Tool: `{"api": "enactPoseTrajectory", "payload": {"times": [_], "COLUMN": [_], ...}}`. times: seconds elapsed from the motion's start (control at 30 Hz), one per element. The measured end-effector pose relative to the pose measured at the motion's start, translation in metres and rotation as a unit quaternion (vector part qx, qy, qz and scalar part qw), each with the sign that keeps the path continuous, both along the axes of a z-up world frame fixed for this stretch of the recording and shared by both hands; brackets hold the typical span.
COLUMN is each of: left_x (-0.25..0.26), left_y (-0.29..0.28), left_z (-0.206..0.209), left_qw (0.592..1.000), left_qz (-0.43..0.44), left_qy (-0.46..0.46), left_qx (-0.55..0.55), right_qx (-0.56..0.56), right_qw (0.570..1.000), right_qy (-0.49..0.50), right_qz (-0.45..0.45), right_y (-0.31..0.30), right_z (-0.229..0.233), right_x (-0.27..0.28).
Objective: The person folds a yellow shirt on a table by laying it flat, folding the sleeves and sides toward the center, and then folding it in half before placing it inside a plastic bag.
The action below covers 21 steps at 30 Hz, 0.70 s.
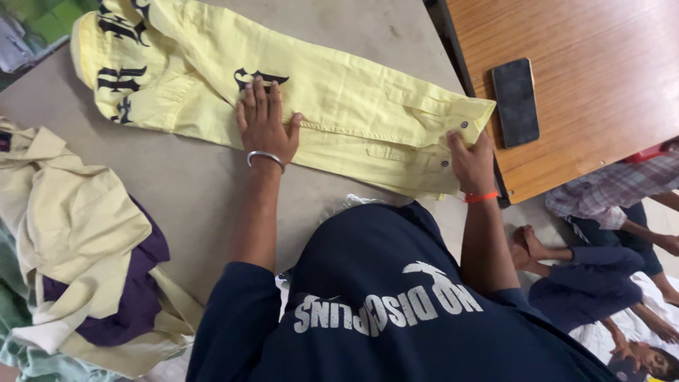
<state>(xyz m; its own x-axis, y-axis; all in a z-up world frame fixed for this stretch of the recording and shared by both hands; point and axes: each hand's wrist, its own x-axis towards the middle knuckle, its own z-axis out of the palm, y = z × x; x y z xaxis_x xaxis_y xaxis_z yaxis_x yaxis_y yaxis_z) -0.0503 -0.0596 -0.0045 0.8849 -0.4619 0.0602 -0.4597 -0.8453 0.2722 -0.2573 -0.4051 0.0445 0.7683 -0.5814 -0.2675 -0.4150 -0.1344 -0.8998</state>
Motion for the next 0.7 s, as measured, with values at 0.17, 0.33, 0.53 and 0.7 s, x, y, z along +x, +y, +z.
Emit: {"api": "enactPoseTrajectory", "payload": {"times": [0.17,0.33,0.53,0.7], "left_x": [0.000,-0.001,-0.011,-0.019], "left_y": [-0.003,0.000,0.005,0.028], "left_z": [0.004,0.006,0.007,-0.004], "left_qw": [1.000,1.000,0.997,0.985], "left_qz": [0.004,0.008,0.074,0.154], "left_qy": [-0.005,0.006,0.015,-0.006], "left_qx": [-0.003,-0.010,-0.028,-0.073], "right_qx": [0.053,0.194,0.229,0.138], "right_qw": [0.993,0.972,0.958,0.975], "right_qy": [-0.108,-0.125,-0.093,-0.063], "right_qz": [-0.015,0.029,0.146,0.165], "right_y": [0.016,0.058,0.139,0.181], "right_z": [-0.005,0.028,0.034,0.016], "right_x": [0.015,0.065,0.156,0.204]}}
